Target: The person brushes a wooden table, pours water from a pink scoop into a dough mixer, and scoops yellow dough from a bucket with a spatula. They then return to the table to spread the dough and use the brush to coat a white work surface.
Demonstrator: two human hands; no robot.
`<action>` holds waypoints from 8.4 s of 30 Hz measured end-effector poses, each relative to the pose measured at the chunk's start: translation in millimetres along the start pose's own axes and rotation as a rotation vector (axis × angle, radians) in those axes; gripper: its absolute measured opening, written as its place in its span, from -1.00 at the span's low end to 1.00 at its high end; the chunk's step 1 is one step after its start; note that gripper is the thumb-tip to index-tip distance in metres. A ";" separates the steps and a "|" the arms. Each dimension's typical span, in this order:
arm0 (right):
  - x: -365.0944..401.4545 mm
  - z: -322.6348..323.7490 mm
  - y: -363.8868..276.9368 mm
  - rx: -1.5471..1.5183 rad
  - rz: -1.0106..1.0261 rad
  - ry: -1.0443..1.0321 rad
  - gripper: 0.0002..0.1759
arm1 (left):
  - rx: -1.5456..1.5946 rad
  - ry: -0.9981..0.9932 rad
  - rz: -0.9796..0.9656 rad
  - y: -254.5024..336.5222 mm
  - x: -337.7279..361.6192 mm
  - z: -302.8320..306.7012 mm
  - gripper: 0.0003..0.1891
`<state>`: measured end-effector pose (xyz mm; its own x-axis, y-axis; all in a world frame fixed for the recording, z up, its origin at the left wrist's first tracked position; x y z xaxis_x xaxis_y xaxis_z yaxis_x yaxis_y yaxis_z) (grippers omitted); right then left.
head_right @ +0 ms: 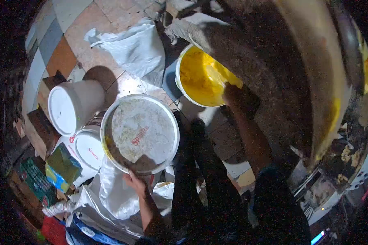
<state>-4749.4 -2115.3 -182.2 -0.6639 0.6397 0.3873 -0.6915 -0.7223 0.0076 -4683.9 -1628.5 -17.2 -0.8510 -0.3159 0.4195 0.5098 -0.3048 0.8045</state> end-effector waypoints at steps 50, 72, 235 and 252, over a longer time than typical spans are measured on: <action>-75.1 -9.0 -53.6 -0.620 0.403 0.058 -0.58 | -0.093 -0.040 -0.004 -21.8 -26.2 -83.9 -0.74; 212.8 128.0 52.8 -0.929 -0.103 0.440 -0.63 | 0.173 -0.569 0.149 38.9 -0.9 -245.3 -0.69; 134.3 566.6 -217.1 -0.306 -1.839 1.350 -0.72 | -1.430 -1.261 -0.952 607.0 -807.2 -299.9 -0.69; 178.5 531.3 -2.4 -0.207 -1.486 0.922 -0.70 | -1.487 -1.154 -1.160 677.0 -690.6 -297.6 -0.62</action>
<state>-4715.0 -2139.0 376.8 0.6254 0.6453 -0.4387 -0.7787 0.5525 -0.2974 -3713.5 -1884.1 112.6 -0.1595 0.8004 0.5779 -0.9048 -0.3526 0.2387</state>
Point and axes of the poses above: each hand's wrist, its own x-axis away from the middle knuckle, its own z-axis out of the back of the hand, y = z × x, the point moved 5 cm from there along -x, towards the middle knuckle, and after that the axes turned 7 degrees about y, right-handed, at the moved point
